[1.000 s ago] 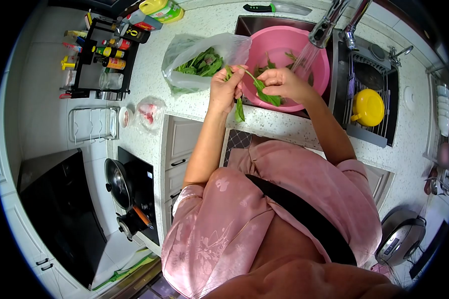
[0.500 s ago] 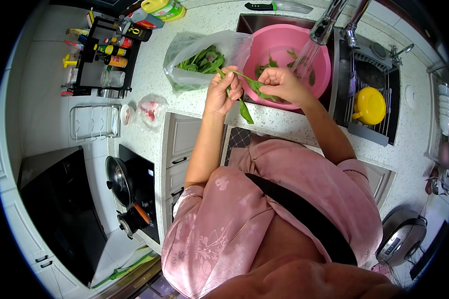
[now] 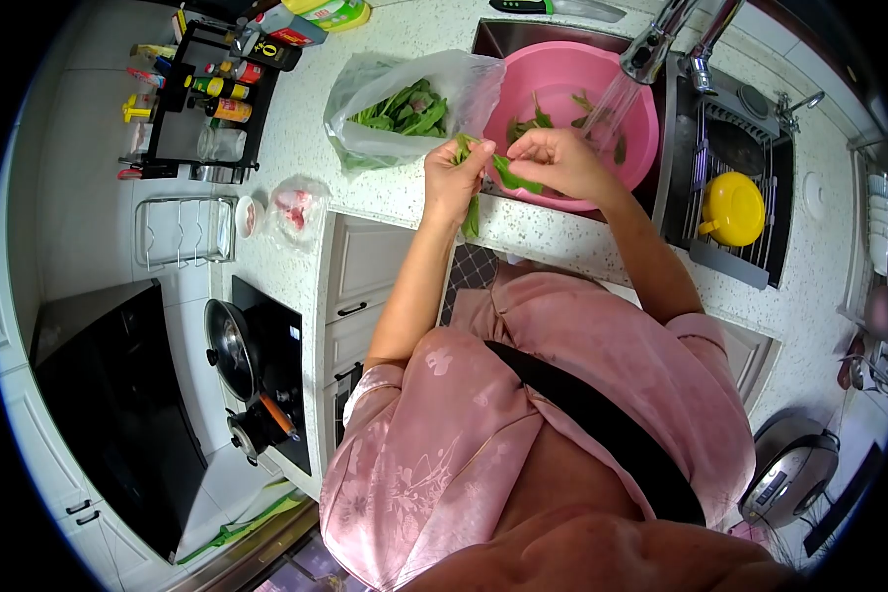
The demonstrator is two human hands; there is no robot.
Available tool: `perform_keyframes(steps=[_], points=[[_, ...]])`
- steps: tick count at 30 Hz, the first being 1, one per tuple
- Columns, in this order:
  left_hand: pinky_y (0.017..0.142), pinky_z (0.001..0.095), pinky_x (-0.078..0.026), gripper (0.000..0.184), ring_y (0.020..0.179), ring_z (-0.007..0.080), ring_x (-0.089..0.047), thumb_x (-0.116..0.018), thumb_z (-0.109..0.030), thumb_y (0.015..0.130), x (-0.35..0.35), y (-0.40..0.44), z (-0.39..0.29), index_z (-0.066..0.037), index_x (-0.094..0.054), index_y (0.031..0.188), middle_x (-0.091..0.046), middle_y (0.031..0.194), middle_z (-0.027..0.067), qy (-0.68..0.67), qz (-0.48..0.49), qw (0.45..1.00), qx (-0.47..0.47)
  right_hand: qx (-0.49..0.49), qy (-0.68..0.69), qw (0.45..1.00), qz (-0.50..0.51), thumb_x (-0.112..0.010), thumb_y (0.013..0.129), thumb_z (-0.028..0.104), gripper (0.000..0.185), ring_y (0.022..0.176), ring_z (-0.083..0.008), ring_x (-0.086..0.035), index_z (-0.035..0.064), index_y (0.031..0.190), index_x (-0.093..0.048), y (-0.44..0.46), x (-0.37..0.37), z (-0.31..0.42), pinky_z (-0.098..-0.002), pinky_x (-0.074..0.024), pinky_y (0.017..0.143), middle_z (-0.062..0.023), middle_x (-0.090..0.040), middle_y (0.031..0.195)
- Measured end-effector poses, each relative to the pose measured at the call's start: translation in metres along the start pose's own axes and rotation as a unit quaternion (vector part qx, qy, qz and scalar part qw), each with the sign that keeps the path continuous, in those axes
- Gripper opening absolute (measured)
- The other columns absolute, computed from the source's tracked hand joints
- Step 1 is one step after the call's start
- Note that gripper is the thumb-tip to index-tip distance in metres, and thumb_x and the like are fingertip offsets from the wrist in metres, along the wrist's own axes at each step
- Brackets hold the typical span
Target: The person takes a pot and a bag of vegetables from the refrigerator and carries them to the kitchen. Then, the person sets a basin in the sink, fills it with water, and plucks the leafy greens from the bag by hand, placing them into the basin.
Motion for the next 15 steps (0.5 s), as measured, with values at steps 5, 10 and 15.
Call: perform_keyframes(steps=[5, 10, 15], points=[[0.038, 0.0175, -0.026, 0.014, 0.041, 0.0032, -0.037, -0.07, -0.016, 0.079, -0.009, -0.001, 0.006, -0.007, -0.06, 0.077, -0.049, 0.057, -0.0029, 0.014, 0.006, 1.0, 0.019, -0.004, -0.079, 0.996, 0.031, -0.06, 0.077, 0.002, 0.009, 0.066, -0.0086, -0.059, -0.0043, 0.083, -0.061, 0.003, -0.003, -0.011, -0.0218, -0.0452, 0.058, -0.0072, -0.063, 0.072], [0.037, 0.0173, -0.025, 0.013, 0.04, 0.0027, -0.036, -0.07, -0.016, 0.079, -0.023, -0.01, 0.018, -0.007, -0.06, 0.077, -0.049, 0.056, -0.0034, 0.034, 0.028, 0.998, 0.033, 0.03, -0.01, 1.0, 0.004, -0.06, 0.076, 0.002, 0.009, 0.063, -0.0085, -0.057, -0.0039, 0.083, -0.061, 0.004, 0.003, -0.028, -0.022, -0.0444, 0.057, -0.0063, -0.062, 0.068], [0.036, 0.0179, -0.024, 0.013, 0.039, 0.0032, -0.035, -0.069, -0.017, 0.08, -0.025, -0.008, 0.028, -0.006, -0.061, 0.078, -0.049, 0.054, -0.0029, 0.013, -0.008, 1.0, -0.006, 0.019, -0.065, 0.998, 0.014, -0.056, 0.079, 0.002, 0.009, 0.063, -0.0077, -0.056, -0.0036, 0.085, -0.06, 0.001, 0.003, -0.037, -0.0225, -0.0439, 0.056, -0.0066, -0.062, 0.069]])
Point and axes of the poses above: each hand's wrist, its own y-axis towards the middle knuckle, its own x-axis out of the back of the hand, z = x × y, the point moved 8 cm from there along y, towards the middle knuckle
